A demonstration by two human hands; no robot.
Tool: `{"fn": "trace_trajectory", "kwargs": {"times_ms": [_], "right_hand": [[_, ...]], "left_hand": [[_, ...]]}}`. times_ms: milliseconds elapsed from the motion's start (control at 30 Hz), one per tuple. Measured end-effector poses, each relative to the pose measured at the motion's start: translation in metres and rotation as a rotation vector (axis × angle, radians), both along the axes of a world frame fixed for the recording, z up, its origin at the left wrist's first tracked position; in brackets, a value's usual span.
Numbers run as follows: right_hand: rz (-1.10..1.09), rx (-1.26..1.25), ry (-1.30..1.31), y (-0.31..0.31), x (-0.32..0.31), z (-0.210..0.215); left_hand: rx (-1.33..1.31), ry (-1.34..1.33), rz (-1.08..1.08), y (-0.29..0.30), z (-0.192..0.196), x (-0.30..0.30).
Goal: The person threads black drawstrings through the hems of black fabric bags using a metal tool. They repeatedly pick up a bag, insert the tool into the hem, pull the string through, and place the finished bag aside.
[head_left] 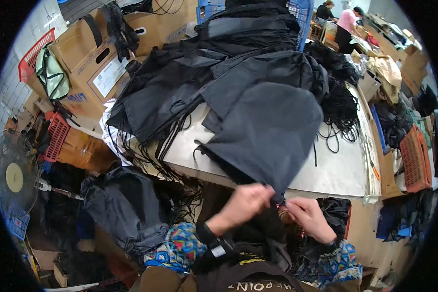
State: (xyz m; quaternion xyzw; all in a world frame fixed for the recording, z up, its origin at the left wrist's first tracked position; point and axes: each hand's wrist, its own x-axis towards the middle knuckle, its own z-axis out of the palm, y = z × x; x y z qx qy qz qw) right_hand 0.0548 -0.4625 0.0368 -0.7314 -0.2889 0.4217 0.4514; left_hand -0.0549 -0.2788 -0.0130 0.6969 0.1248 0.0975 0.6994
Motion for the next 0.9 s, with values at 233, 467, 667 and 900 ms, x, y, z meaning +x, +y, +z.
{"fn": "trace_trajectory", "kwargs": {"times_ms": [233, 467, 667, 900], "right_hand": [[-0.015, 0.128, -0.087, 0.021, -0.012, -0.031], [0.041, 0.216, -0.383, 0.031, 0.0, -0.027], [0.322, 0.004, -1.033, 0.021, 0.035, 0.02], [0.062, 0.553, -0.674, 0.086, 0.048, 0.12]], "left_hand": [[-0.501, -0.12, 0.352, 0.022, 0.003, 0.007], [-0.454, -0.282, 0.379, 0.007, 0.009, 0.028], [0.263, -0.289, 0.189, -0.021, -0.013, 0.048], [0.941, -0.214, 0.09, -0.037, -0.041, 0.044]]}}
